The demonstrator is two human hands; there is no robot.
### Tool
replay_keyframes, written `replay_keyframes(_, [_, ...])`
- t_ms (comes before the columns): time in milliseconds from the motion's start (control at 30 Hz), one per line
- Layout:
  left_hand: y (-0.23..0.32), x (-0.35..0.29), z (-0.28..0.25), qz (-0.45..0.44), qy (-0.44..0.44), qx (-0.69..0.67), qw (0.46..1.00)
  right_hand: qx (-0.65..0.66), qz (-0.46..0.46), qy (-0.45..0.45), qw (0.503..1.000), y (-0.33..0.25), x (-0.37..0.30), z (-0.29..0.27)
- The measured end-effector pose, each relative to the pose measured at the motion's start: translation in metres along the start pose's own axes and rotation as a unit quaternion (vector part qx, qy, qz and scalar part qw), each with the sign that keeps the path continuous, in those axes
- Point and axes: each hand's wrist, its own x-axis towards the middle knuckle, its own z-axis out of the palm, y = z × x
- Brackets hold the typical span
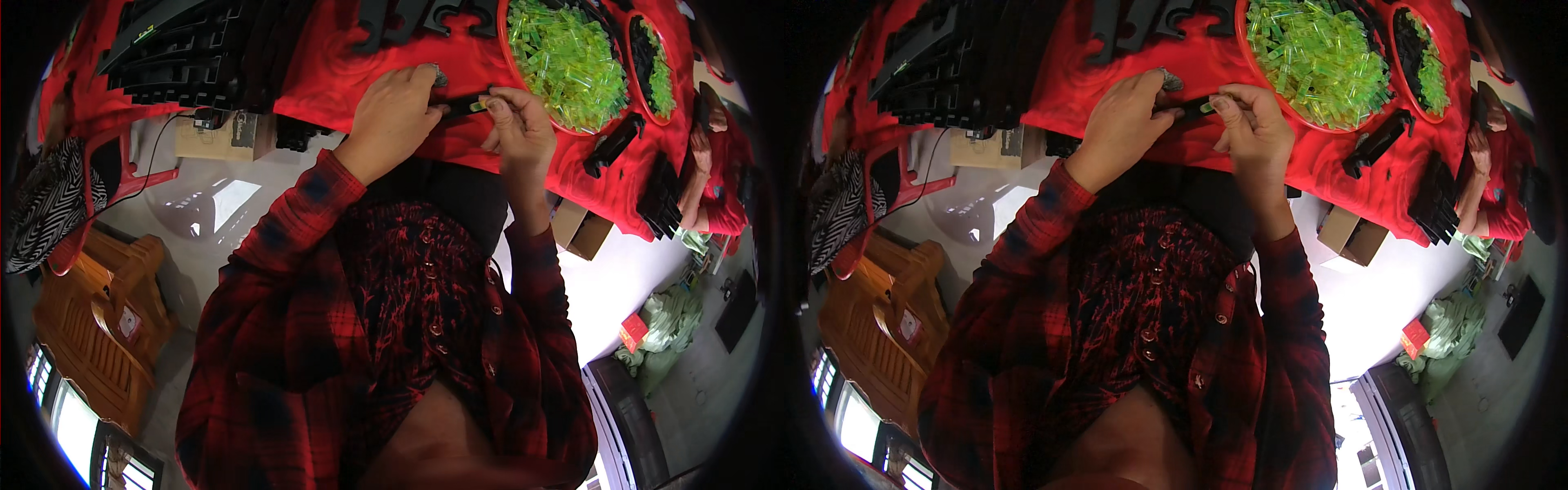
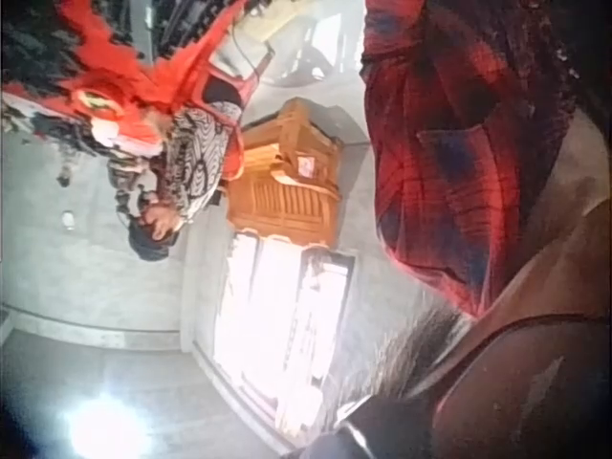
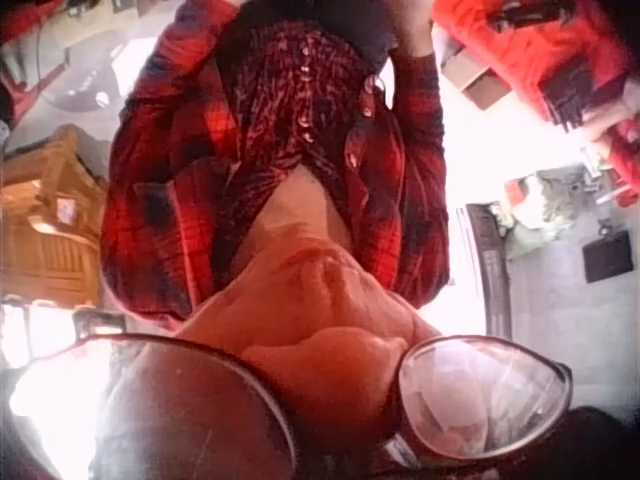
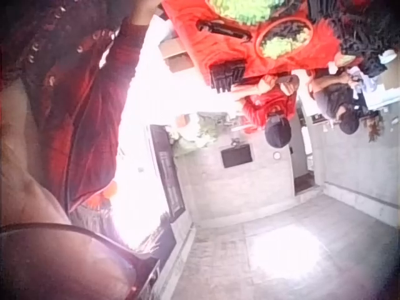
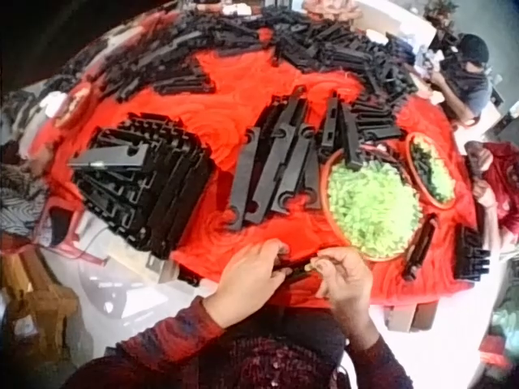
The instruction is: The person assembles small plastic components by hand on a table.
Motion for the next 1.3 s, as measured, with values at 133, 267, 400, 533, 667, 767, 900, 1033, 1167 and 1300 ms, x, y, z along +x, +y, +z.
replay_keyframes(133, [-0.002, 0.000, 0.001, 0.001, -0.006, 0.006, 1.000, -0.125, -0.024, -0.001, 0.992, 0.012, -0.002, 0.005])
replay_keyframes(267, [-0.002, 0.000, 0.001, 0.010, 0.004, -0.004, 1.000, -0.244, -0.152, -0.006, 0.958, 0.027, -0.003, 0.004])
replay_keyframes(400, [0.000, 0.001, -0.001, -0.013, -0.035, 0.007, 0.999, -0.276, -0.181, -0.011, 0.944, 0.028, -0.004, 0.003])
replay_keyframes(533, [-0.002, 0.001, 0.001, -0.008, -0.028, 0.009, 1.000, -0.266, -0.177, -0.019, 0.947, 0.028, -0.004, 0.002])
replay_keyframes(667, [-0.002, 0.000, 0.000, -0.005, -0.026, 0.012, 1.000, -0.252, -0.140, -0.050, 0.956, 0.024, -0.004, -0.001])
replay_keyframes(767, [-0.003, 0.001, 0.004, -0.009, -0.005, 0.007, 1.000, -0.249, -0.160, -0.058, 0.953, 0.028, -0.003, -0.002])
replay_keyframes(900, [-0.002, 0.000, 0.004, 0.001, 0.017, -0.004, 1.000, -0.292, -0.185, -0.069, 0.936, 0.028, -0.001, -0.003])
replay_keyframes(1033, [-0.002, 0.000, 0.004, -0.005, 0.013, -0.003, 1.000, -0.290, -0.207, -0.087, 0.930, 0.026, 0.001, -0.005])
replay_keyframes(1167, [-0.002, 0.000, 0.005, -0.017, 0.003, -0.007, 1.000, -0.289, -0.205, -0.102, 0.929, 0.028, 0.003, -0.006])
replay_keyframes(1300, [-0.002, 0.001, 0.006, -0.018, 0.004, -0.001, 1.000, -0.279, -0.196, -0.099, 0.935, 0.030, 0.002, -0.005])
